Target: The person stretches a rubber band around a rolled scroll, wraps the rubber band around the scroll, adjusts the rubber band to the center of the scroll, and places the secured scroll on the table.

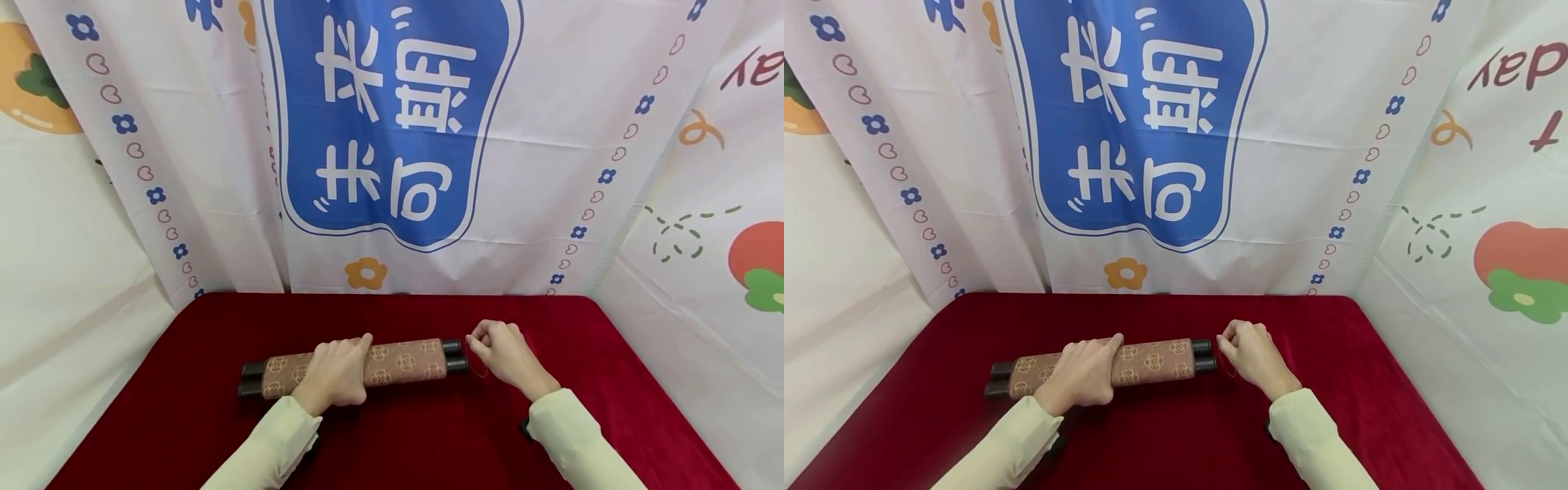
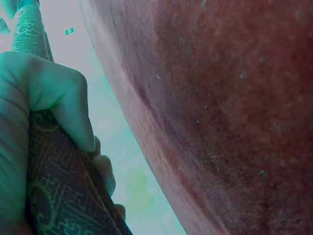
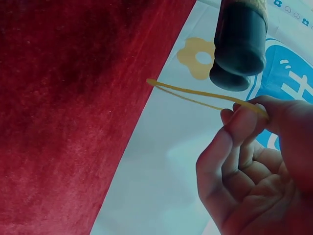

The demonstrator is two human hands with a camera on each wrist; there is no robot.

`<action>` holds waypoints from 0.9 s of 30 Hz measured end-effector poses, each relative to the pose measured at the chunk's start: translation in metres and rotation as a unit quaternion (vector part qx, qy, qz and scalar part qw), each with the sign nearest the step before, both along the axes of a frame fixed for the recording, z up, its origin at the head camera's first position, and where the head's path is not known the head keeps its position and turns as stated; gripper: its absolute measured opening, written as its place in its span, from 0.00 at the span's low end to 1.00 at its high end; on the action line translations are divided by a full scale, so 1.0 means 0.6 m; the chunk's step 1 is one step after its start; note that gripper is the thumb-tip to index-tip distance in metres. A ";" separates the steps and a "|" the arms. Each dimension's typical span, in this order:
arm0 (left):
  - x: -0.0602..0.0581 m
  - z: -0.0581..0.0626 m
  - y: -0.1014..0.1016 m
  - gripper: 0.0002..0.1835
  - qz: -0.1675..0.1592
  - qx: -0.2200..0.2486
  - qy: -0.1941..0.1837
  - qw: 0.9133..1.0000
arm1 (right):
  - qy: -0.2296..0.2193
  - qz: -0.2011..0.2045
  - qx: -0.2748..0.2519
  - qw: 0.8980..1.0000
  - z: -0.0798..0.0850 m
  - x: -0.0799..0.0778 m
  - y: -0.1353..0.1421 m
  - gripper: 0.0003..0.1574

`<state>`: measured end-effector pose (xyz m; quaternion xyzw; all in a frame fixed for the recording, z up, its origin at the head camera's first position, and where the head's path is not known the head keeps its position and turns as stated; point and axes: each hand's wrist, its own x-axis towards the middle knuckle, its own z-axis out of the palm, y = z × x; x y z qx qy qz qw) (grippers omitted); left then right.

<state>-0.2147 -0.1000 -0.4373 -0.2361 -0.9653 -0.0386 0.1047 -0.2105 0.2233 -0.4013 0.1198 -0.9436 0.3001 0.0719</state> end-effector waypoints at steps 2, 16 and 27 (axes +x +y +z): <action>0.003 0.000 0.001 0.31 -0.002 -0.005 0.009 1.000 | 0.003 0.007 0.001 1.000 0.002 -0.002 -0.003 0.08; 0.008 -0.007 0.004 0.29 -0.008 -0.011 0.033 0.999 | -0.011 0.039 -0.002 0.999 0.013 0.004 -0.032 0.06; 0.011 -0.009 0.003 0.36 0.018 0.011 0.013 1.000 | -0.005 0.030 -0.015 0.999 0.008 0.022 -0.044 0.06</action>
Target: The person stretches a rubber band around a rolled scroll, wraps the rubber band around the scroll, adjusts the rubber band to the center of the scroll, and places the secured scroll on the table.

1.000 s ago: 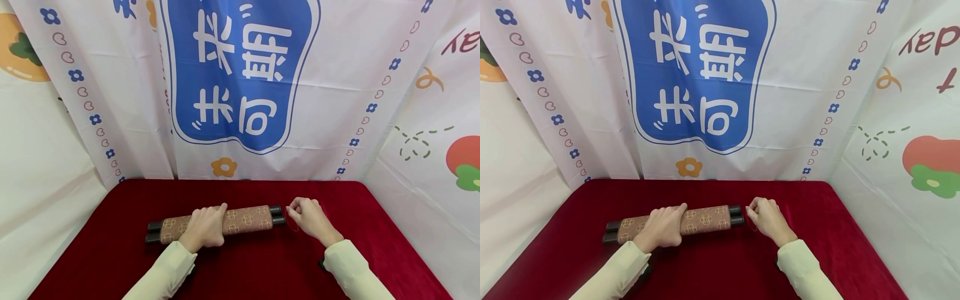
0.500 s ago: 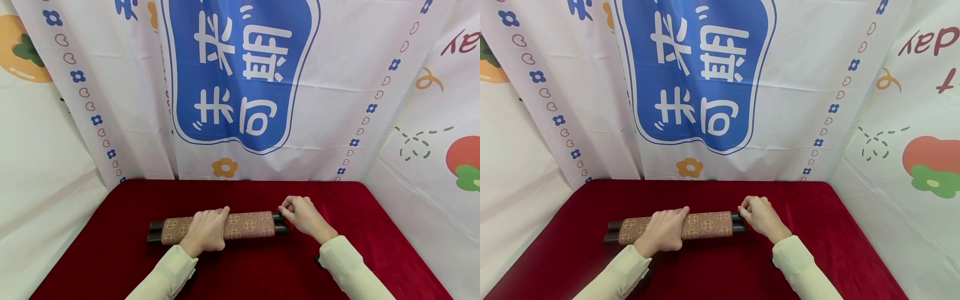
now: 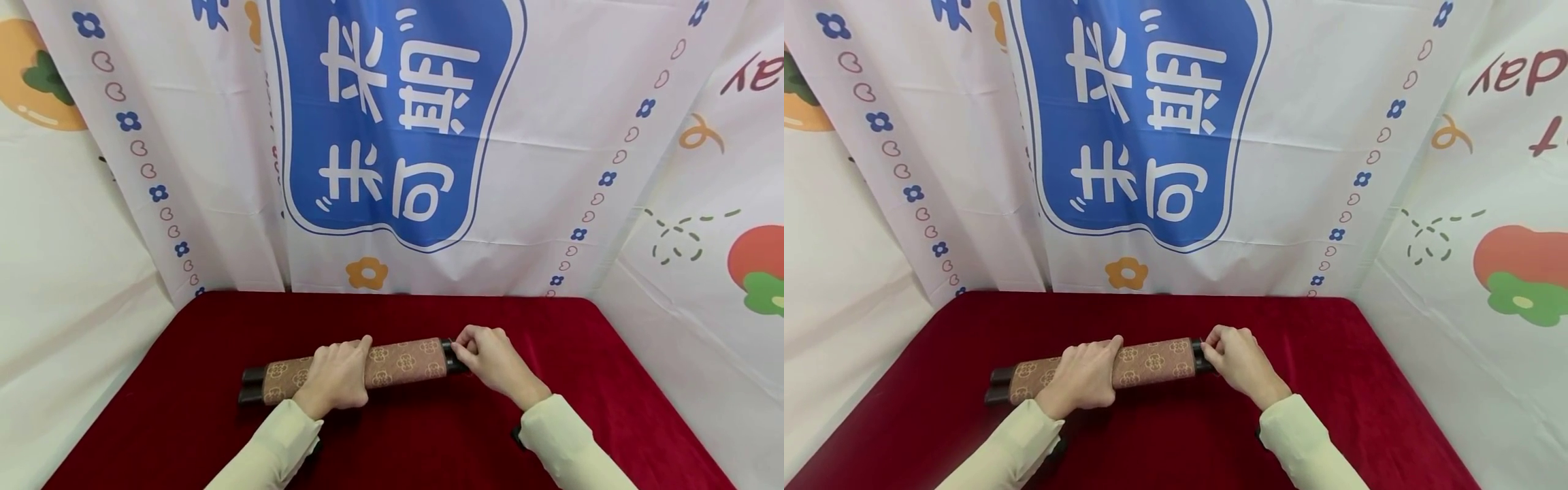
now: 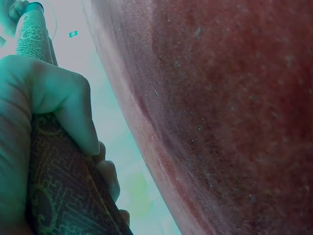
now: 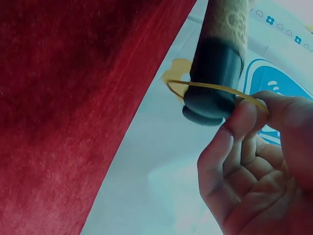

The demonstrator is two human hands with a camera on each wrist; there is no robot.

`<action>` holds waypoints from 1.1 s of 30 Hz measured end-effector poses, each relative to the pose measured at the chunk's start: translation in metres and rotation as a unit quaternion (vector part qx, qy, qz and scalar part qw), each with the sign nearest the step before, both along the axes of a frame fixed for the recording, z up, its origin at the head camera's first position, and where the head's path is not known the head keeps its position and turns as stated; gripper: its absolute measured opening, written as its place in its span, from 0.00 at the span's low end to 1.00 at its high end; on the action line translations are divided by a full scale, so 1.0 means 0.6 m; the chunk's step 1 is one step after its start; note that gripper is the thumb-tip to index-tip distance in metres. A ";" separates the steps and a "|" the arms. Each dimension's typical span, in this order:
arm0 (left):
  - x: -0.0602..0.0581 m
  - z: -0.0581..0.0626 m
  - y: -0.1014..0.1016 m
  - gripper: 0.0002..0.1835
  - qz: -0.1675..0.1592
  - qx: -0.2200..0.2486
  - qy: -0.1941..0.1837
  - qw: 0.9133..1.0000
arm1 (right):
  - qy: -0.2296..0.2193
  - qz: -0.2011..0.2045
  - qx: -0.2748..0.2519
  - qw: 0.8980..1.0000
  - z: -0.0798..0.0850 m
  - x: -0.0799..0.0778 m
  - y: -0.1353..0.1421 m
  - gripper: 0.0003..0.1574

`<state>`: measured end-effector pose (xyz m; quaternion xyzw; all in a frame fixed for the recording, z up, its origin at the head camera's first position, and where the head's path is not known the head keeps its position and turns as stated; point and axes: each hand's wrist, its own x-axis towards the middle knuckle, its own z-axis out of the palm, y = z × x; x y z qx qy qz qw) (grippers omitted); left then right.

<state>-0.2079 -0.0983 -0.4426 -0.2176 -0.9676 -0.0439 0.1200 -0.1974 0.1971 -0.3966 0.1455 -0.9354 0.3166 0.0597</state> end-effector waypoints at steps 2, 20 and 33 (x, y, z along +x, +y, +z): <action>0.000 0.000 0.001 0.40 0.005 0.006 -0.006 1.000 | -0.003 -0.010 -0.002 1.000 -0.001 0.004 -0.003 0.06; 0.006 0.002 0.013 0.35 -0.003 -0.005 -0.011 1.000 | 0.036 -0.052 0.015 0.998 0.010 0.009 -0.029 0.07; 0.016 -0.003 0.026 0.29 -0.027 -0.032 0.036 0.998 | 0.002 -0.062 0.085 0.994 0.023 -0.011 -0.037 0.07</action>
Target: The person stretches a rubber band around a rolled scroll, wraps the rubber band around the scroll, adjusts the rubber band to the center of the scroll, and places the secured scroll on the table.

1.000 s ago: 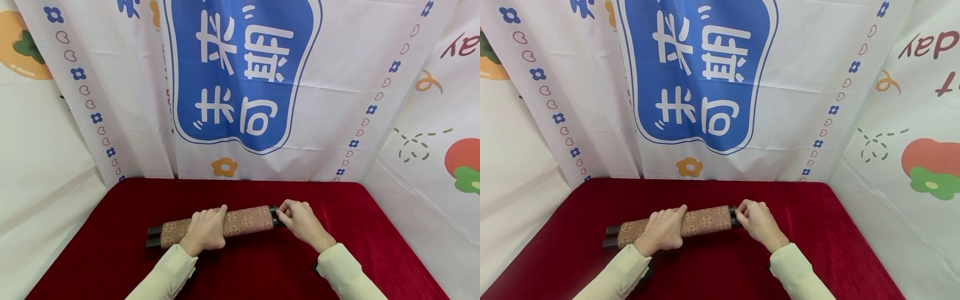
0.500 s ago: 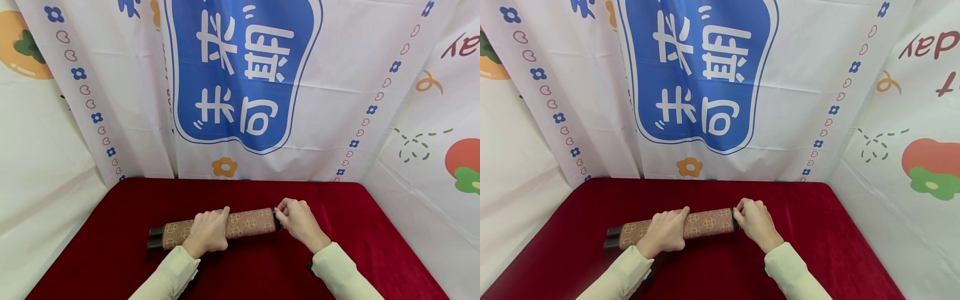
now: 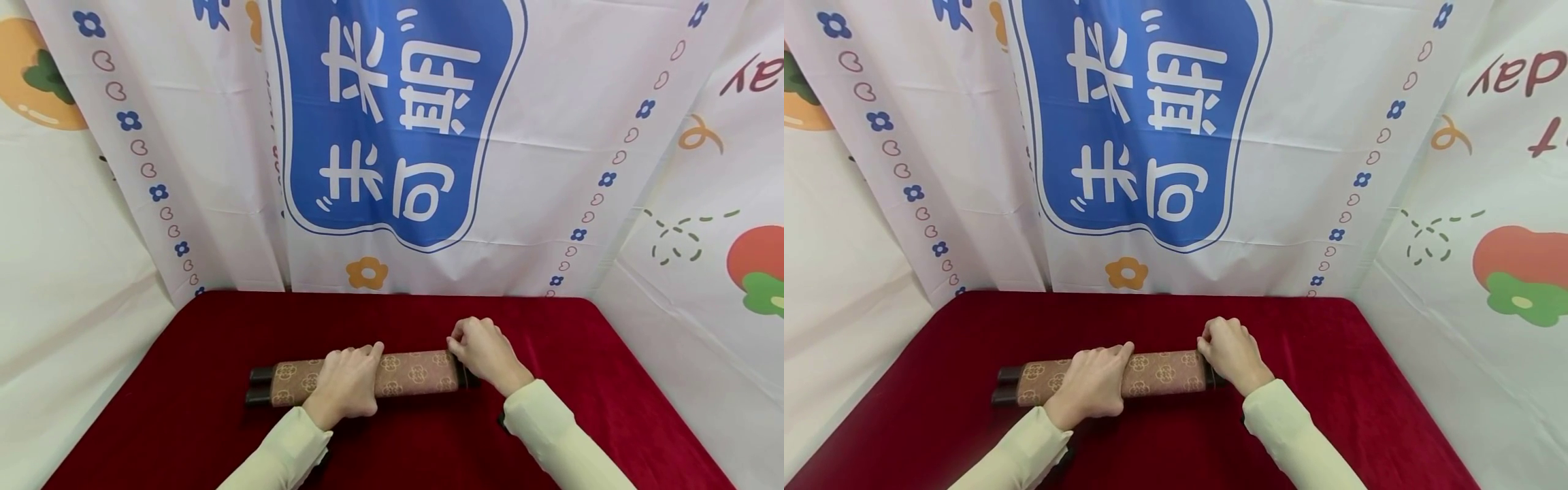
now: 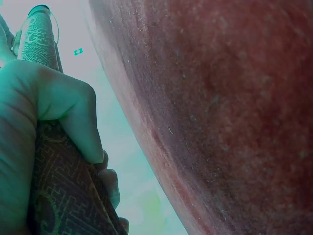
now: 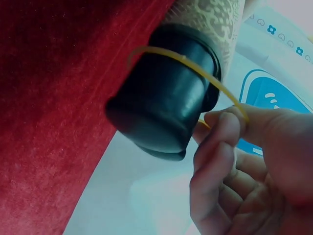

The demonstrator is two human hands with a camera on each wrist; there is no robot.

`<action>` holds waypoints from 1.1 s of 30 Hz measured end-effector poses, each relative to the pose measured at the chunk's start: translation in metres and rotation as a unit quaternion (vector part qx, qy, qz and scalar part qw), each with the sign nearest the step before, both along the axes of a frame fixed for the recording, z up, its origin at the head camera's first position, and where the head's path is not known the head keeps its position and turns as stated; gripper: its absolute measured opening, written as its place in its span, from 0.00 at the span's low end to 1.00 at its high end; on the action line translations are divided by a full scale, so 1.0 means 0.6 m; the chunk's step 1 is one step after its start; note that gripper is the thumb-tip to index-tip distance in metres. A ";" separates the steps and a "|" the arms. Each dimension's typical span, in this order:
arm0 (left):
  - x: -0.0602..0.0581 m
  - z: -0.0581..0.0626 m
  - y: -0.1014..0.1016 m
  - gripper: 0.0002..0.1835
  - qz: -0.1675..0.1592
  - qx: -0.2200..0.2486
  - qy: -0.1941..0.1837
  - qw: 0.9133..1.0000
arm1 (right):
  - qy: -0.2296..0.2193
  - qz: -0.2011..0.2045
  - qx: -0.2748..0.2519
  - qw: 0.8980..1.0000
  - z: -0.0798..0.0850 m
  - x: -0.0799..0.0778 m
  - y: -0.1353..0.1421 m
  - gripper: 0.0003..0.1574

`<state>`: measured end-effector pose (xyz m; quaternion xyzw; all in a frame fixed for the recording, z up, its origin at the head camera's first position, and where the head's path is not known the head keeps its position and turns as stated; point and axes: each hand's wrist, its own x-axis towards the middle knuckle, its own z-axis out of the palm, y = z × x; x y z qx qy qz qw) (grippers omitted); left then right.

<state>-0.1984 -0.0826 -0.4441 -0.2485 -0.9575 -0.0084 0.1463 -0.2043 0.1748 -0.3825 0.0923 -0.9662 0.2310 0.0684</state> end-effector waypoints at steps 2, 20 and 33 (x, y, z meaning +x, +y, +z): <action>0.001 0.000 0.002 0.28 -0.002 -0.006 0.001 1.000 | -0.007 0.003 0.005 1.000 0.000 0.000 -0.003 0.07; -0.006 0.004 0.008 0.31 0.025 0.023 -0.031 0.999 | 0.063 -0.027 -0.011 0.998 -0.011 0.033 -0.021 0.10; -0.004 0.012 0.014 0.33 0.026 0.024 -0.035 0.999 | 0.088 -0.039 -0.014 0.995 -0.017 0.037 -0.021 0.11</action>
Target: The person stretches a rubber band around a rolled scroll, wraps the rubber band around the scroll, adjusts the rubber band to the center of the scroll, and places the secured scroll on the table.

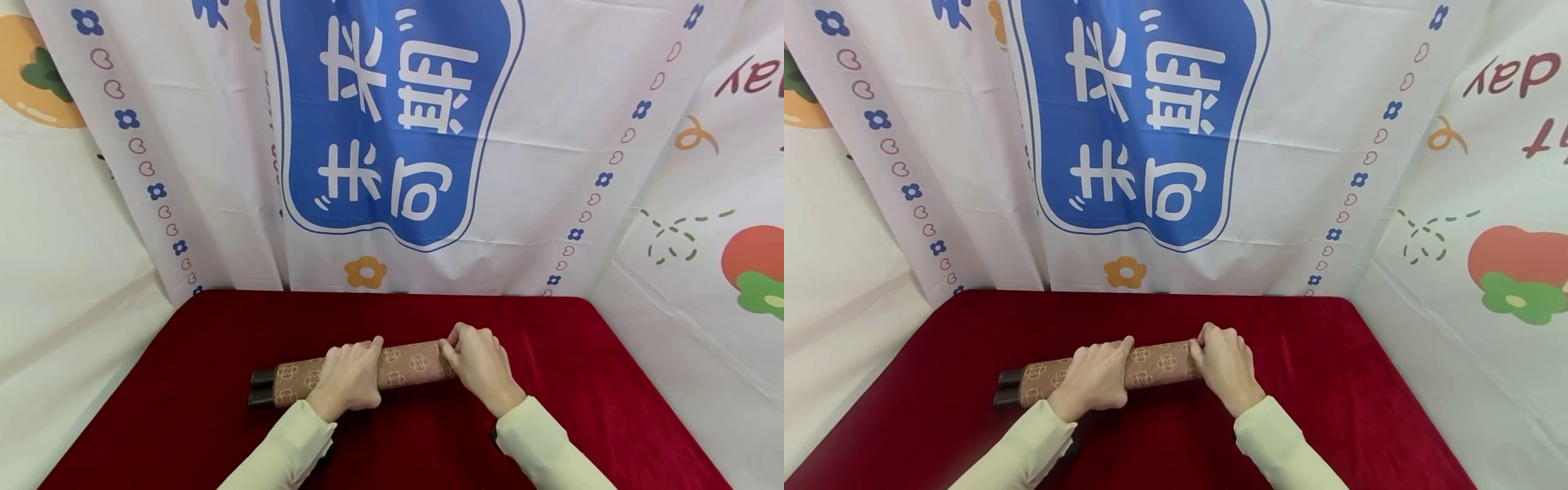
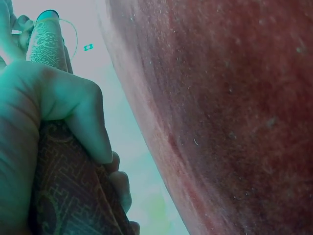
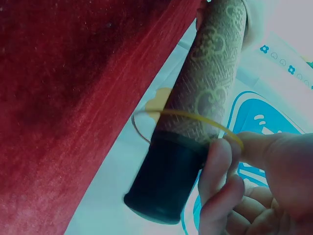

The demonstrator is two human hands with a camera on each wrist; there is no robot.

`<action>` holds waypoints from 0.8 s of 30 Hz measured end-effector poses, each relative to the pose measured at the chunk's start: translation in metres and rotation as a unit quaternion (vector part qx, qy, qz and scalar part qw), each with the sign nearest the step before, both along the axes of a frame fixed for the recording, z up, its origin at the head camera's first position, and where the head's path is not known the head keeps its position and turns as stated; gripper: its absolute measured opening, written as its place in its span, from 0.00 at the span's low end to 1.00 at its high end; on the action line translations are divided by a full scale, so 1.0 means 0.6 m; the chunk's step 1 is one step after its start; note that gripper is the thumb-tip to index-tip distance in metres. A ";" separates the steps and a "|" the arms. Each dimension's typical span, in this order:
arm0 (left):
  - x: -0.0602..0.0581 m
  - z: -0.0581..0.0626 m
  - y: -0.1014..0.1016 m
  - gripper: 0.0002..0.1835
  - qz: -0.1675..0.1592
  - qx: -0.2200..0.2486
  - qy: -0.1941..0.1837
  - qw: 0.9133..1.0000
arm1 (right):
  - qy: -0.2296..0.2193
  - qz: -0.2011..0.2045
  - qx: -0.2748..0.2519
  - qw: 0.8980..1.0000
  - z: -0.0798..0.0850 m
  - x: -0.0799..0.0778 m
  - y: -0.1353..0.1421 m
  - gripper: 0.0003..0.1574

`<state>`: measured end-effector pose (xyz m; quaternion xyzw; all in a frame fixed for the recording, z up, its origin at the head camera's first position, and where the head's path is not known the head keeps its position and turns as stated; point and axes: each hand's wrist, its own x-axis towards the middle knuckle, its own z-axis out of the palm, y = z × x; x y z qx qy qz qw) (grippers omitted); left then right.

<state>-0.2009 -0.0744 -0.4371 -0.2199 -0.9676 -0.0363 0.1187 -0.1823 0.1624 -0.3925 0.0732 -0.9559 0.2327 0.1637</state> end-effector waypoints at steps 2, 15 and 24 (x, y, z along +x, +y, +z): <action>0.002 0.000 0.002 0.31 -0.006 -0.003 -0.001 1.000 | -0.001 0.003 0.006 1.000 0.001 -0.005 0.000 0.12; 0.005 -0.007 0.015 0.32 -0.013 -0.014 -0.004 1.000 | -0.055 0.000 -0.011 0.998 0.010 -0.019 -0.002 0.14; 0.000 -0.014 0.016 0.36 -0.004 -0.010 -0.022 1.000 | -0.105 -0.006 -0.050 0.993 0.023 -0.006 0.000 0.19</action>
